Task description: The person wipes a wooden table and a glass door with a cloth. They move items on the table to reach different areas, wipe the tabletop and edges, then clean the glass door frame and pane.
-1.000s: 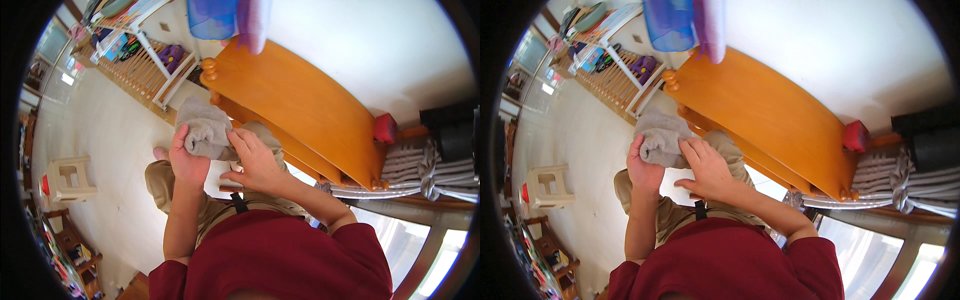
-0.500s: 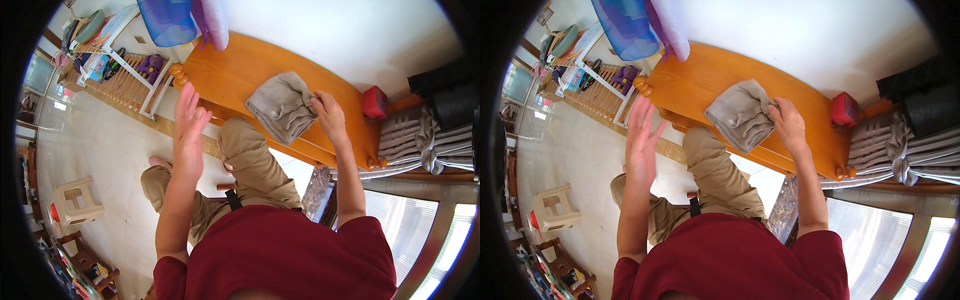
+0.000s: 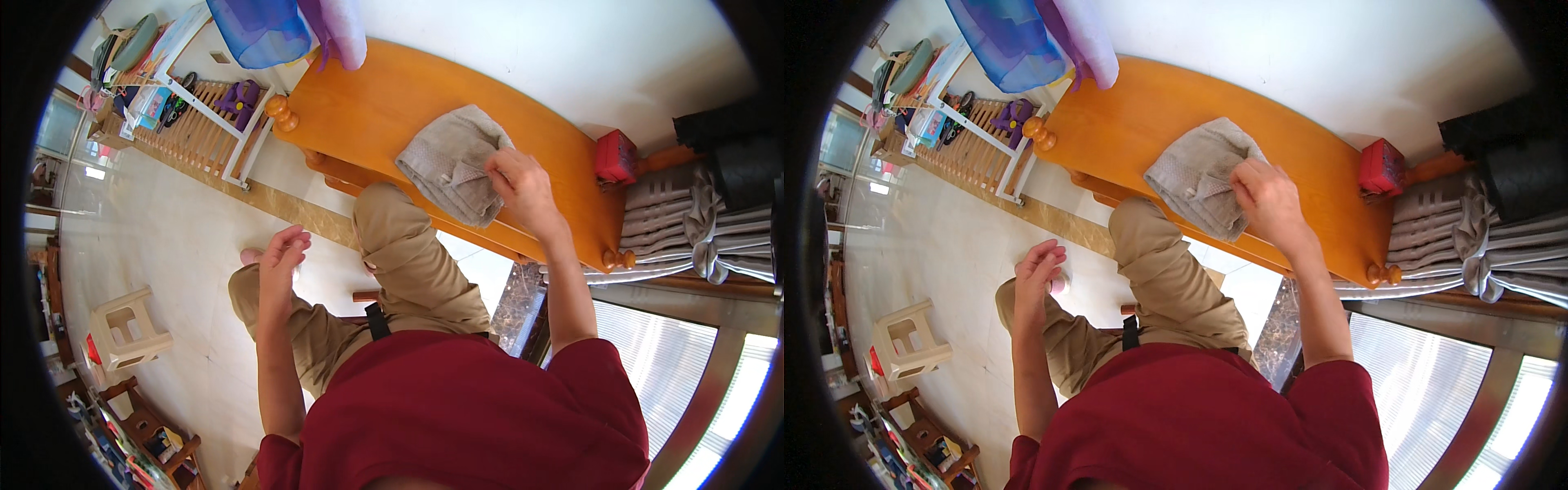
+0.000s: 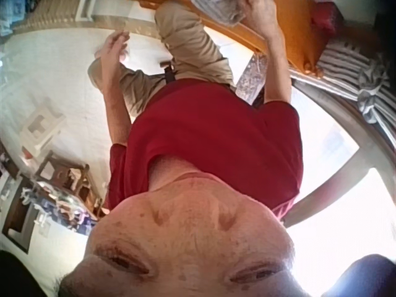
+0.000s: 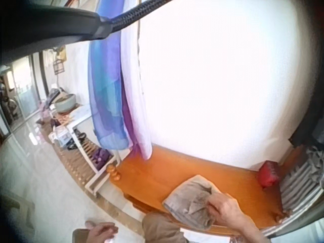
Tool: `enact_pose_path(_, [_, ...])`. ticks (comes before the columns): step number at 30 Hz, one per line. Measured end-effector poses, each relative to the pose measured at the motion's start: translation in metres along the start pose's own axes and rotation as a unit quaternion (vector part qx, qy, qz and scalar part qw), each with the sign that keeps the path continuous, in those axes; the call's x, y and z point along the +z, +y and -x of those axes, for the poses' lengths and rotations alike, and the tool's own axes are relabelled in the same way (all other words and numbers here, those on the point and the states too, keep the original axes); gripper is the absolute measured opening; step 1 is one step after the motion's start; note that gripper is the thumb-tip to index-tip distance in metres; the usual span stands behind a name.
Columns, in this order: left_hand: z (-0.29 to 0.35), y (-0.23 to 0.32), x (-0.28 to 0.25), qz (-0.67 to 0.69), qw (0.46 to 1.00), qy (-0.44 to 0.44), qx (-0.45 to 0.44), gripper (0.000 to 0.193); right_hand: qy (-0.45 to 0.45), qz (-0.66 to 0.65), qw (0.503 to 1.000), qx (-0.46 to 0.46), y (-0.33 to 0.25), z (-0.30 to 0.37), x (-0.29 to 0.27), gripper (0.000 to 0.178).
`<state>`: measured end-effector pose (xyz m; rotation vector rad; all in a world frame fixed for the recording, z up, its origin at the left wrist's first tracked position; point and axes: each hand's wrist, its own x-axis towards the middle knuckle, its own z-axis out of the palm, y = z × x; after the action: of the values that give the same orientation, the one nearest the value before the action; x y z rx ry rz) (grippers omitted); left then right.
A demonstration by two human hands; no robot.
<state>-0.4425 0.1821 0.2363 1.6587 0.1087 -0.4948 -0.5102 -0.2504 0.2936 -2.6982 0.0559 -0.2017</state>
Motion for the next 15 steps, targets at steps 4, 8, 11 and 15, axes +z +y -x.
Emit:
enact_pose_path(4, [-0.002, 0.004, 0.018, -0.002, 0.999, -0.035, -0.007, 0.035, -0.01, -0.091, 0.995, 0.043, -0.006, 0.006, -0.007, 0.021])
enact_pose_path(8, [-0.008, 0.017, 0.031, -0.014, 0.996, -0.083, -0.001, 0.036, 0.145, -0.001, 0.984, -0.102, -0.015, -0.012, 0.028, 0.018])
enact_pose_path(11, [0.004, 0.021, 0.018, -0.018, 0.997, -0.08, -0.005, 0.038, -0.038, -0.043, 0.995, -0.087, -0.016, -0.003, 0.011, 0.014])
enact_pose_path(15, [0.012, 0.001, -0.041, 0.074, 0.995, -0.041, -0.049, 0.041, -0.203, -0.134, 0.97, 0.003, -0.029, 0.002, -0.025, 0.014])
